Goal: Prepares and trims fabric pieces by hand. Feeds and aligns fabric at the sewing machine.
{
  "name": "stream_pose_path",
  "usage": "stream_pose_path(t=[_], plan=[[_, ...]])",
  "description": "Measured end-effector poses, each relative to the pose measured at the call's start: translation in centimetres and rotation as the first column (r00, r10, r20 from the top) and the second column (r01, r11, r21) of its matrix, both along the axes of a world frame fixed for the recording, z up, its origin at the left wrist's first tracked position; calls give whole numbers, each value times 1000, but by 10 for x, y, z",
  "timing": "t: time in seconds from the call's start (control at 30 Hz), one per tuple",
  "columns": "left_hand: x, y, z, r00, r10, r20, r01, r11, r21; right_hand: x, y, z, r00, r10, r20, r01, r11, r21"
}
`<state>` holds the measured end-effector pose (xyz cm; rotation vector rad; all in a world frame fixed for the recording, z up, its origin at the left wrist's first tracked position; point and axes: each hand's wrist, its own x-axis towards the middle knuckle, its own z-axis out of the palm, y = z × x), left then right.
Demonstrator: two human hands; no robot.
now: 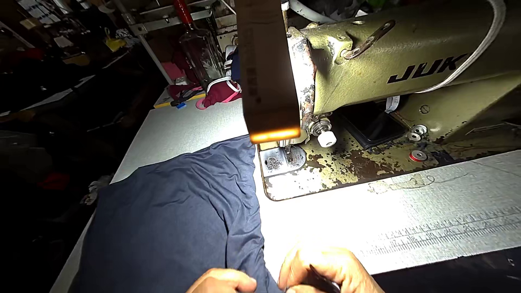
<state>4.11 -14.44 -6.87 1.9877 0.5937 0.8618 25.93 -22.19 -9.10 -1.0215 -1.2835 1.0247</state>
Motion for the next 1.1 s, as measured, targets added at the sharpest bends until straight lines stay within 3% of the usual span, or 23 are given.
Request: stream_pose_path(t=[0.07,0.13,0.27,0.33,0.6,0.8,1.1], plan=[[0,5,-4,998,-57,23,60,988,-145,-1,2,0,1000,1,-20,-3,996,-87],[3,9,-10,998,-32,45,42,971,-237,1,3,-1,998,-12,63,21,989,-146],[6,11,-19,996,-30,88,51,965,-256,7,0,5,904,-46,425,137,973,-187],[8,9,-21,994,-34,108,60,967,-249,10,-2,11,865,-71,497,179,968,-175],[9,5,-20,996,-8,84,27,973,-229,13,-10,20,795,-110,596,165,986,-38],[12,3,-21,991,16,136,16,972,-236,15,-18,22,605,-113,788,80,993,81],[13,2,-24,986,-22,167,66,963,-261,-1,-11,14,569,-177,803,77,984,163]])
